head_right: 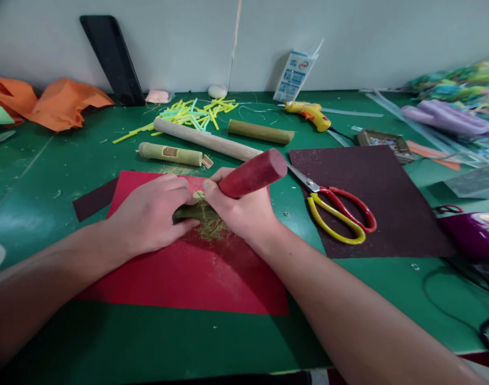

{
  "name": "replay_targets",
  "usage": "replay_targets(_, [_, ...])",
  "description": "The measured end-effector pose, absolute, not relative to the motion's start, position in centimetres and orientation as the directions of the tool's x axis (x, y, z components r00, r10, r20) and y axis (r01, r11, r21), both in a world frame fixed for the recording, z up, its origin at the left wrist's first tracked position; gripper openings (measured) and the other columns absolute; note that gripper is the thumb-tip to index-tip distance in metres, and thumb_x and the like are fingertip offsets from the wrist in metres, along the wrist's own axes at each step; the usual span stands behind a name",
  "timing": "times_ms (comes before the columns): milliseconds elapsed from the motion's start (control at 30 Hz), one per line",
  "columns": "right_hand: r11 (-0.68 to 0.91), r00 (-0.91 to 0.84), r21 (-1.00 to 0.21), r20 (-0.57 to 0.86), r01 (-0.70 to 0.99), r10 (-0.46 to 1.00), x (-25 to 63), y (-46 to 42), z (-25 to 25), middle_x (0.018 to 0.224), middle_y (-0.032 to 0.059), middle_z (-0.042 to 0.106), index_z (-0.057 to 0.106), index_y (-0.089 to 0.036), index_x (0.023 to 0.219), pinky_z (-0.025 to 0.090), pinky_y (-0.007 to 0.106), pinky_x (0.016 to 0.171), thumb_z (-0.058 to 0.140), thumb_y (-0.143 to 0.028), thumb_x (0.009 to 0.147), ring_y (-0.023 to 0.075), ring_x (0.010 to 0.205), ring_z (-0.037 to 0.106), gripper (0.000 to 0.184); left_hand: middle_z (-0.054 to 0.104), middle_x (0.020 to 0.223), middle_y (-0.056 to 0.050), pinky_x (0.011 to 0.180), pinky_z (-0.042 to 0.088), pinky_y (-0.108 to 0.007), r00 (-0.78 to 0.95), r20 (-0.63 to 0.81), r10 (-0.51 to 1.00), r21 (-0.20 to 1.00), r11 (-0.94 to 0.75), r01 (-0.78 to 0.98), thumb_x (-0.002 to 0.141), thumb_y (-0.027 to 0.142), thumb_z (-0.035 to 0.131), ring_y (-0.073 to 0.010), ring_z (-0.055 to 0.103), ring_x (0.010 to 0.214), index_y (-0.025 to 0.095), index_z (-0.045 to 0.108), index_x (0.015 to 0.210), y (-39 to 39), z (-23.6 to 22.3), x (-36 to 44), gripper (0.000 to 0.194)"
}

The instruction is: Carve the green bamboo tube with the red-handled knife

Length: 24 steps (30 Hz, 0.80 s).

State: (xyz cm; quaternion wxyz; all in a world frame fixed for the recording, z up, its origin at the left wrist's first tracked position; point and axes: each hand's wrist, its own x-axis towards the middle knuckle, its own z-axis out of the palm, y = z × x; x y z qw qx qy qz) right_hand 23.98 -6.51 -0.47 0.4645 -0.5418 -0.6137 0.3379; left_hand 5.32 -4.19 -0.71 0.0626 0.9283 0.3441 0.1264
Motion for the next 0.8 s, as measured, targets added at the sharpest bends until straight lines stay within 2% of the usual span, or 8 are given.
replay_targets(333, [0.183, -0.040, -0.921, 0.181, 0.344, 0.983, 23.75, -6.48, -0.52, 0.057, -0.0033, 0.055, 0.062, -0.019, 0.064, 0.034, 0.028, 0.052, 0.063, -0.027, 0.082, 0.0096, 0.053, 0.045, 0.019, 0.066, 0.092, -0.009, 0.073, 0.052, -0.039, 0.731, 0.214, 0.648, 0.196, -0.762, 0.618, 0.081, 0.026, 0.076, -0.0293, 0.063, 0.095, 0.013, 0.067, 0.090, -4.17, -0.82, 5.23, 0.019])
replay_targets(533, [0.168, 0.056, -0.911, 0.204, 0.377, 0.977, 23.81, -6.41, -0.78, 0.054, -0.0034, 0.050, 0.054, -0.021, 0.057, 0.034, 0.029, 0.053, 0.060, -0.026, 0.077, 0.0103, 0.054, 0.043, 0.022, 0.065, 0.093, -0.009, 0.073, 0.051, -0.039, 0.735, 0.175, 0.655, 0.191, -0.755, 0.627, 0.082, 0.026, 0.074, -0.0288, 0.062, 0.095, 0.013, 0.065, 0.087, -4.32, -0.48, 5.20, 0.016])
replay_targets(800, [0.129, 0.151, -0.910, 0.202, 0.395, 0.968, 23.94, -6.46, -0.81, 0.055, -0.0019, 0.054, 0.051, -0.022, 0.054, 0.036, 0.029, 0.051, 0.059, -0.023, 0.074, 0.0120, 0.054, 0.046, 0.022, 0.065, 0.096, -0.009, 0.074, 0.050, -0.039, 0.732, 0.163, 0.662, 0.211, -0.748, 0.629, 0.083, 0.026, 0.073, -0.0281, 0.061, 0.096, 0.014, 0.065, 0.088, -4.26, -0.38, 5.18, 0.016])
